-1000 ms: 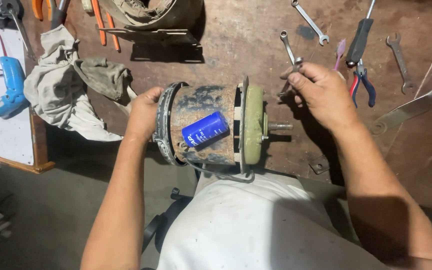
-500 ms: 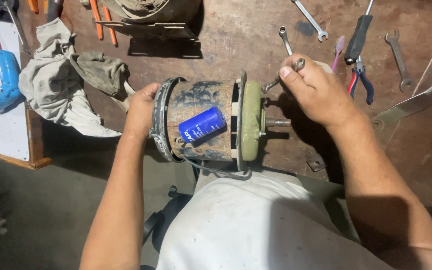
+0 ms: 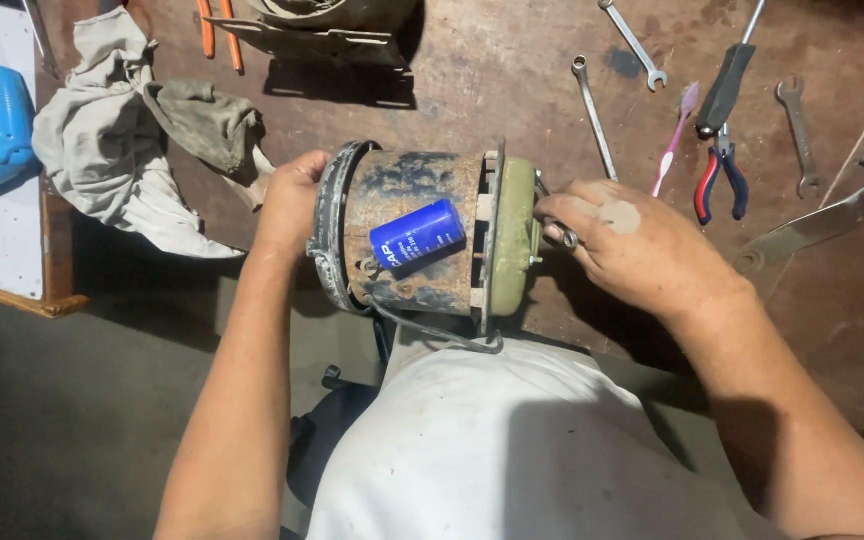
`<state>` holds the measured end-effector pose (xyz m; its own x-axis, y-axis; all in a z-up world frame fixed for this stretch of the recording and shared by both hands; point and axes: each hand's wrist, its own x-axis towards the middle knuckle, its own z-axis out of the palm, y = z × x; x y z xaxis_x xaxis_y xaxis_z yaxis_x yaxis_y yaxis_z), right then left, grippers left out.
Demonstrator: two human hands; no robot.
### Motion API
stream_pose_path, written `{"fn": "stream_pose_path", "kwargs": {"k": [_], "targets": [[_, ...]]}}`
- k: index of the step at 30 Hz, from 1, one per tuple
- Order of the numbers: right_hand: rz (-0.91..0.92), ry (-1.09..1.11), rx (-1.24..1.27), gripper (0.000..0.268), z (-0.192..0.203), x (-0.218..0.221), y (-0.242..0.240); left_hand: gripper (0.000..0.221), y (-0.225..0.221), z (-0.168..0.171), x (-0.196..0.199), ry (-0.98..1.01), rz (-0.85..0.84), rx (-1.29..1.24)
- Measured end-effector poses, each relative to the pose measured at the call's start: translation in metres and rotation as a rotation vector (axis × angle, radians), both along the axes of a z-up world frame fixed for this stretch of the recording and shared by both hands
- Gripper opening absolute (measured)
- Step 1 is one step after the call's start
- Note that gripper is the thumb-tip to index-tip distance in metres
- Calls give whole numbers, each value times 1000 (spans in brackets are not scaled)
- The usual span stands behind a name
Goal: Disassembling an electric motor by removing screws and prying the housing apart using various hand tools and a power drill.
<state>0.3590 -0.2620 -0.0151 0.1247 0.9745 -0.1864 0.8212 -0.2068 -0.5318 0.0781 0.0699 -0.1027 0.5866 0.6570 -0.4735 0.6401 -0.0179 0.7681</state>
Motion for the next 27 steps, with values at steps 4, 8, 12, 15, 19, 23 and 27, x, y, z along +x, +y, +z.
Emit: {"fn": "stream_pose_path", "kwargs": {"k": [4, 8, 12, 15, 19, 23, 27], "targets": [[41, -42, 92, 26, -25, 3, -6, 3, 0, -2, -2, -1, 5, -12], [72, -36, 148, 23, -30, 9, 0, 4, -3, 3, -3, -14, 6, -7], [-139, 238, 27, 25, -7, 27, 21, 3, 2, -11, -3, -40, 1, -11], [-292, 452, 73, 32, -72, 52, 37, 5, -5, 2, 5, -63, -9, 2], [-364, 495, 234, 57, -107, 52, 68, 33, -1, 9, 18, 8, 2, 1], [-701, 808, 61, 46, -123, 48, 89, 29, 4, 5, 24, 17, 39, -78], [-751, 749, -6, 49, -141, 58, 103, 32, 4, 15, 29, 28, 52, -134]]}}
